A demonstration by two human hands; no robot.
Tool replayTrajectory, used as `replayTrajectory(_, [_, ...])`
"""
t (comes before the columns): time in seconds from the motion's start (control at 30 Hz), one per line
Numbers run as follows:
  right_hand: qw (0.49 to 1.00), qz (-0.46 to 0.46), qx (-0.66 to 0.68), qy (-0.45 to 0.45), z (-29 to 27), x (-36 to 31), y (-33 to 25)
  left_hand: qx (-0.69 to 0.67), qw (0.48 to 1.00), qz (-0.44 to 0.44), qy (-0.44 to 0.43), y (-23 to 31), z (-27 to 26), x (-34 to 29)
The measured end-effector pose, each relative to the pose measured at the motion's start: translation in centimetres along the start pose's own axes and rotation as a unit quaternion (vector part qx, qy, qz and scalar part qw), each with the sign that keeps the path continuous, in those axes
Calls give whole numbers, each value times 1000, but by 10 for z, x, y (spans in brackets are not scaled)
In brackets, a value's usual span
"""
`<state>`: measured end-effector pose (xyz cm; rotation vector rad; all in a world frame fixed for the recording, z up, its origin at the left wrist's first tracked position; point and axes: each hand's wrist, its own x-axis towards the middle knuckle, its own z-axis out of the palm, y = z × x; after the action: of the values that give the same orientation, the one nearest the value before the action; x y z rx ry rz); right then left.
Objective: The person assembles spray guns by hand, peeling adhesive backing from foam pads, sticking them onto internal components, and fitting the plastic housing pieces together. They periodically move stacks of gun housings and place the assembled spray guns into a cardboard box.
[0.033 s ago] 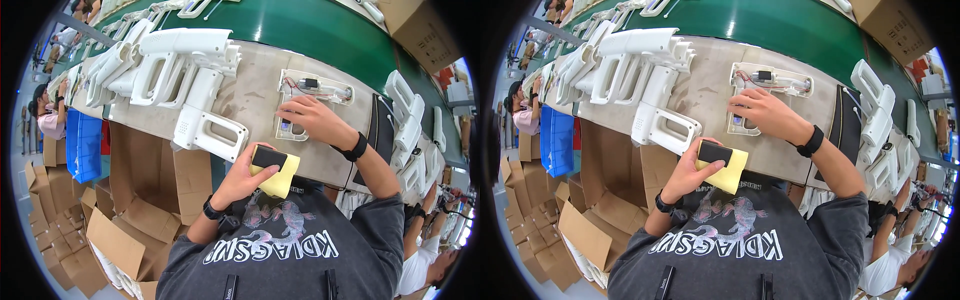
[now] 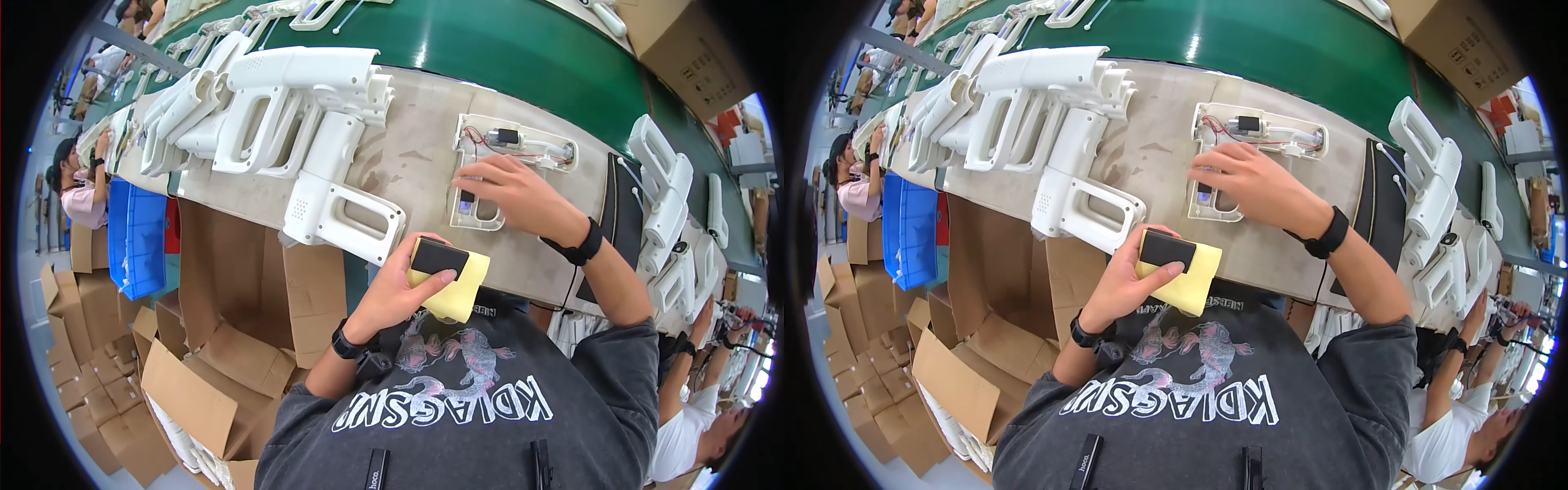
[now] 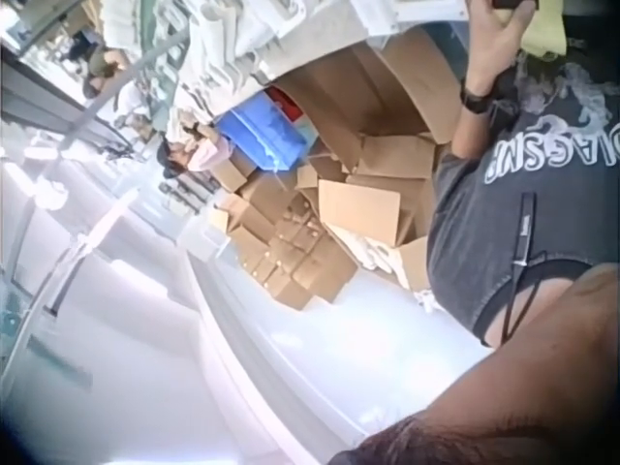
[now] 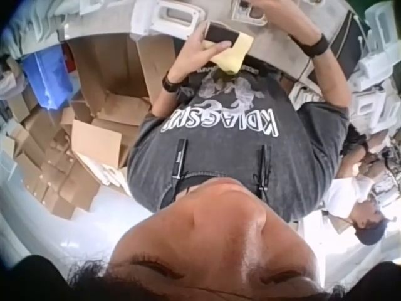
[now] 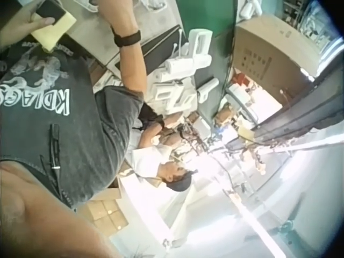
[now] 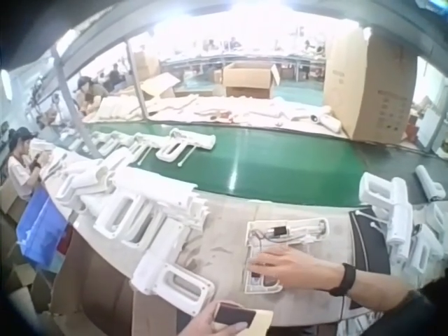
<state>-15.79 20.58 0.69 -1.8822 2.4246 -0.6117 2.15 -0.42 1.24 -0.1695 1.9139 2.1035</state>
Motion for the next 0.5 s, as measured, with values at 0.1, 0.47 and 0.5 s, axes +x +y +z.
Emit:
replayTrajectory(0.1, [994, 83, 53, 56, -19, -12, -6, 11, 1000, 10, 2, -2, -1, 0])
replayTrajectory(0.47, [895, 367, 155, 201, -39, -91, -15, -46, 994, 33, 95, 37, -28, -21])
replayTrajectory(0.5, [888, 375, 154, 218, -37, -91, -17, -36, 991, 49, 118, 35, -40, -25])
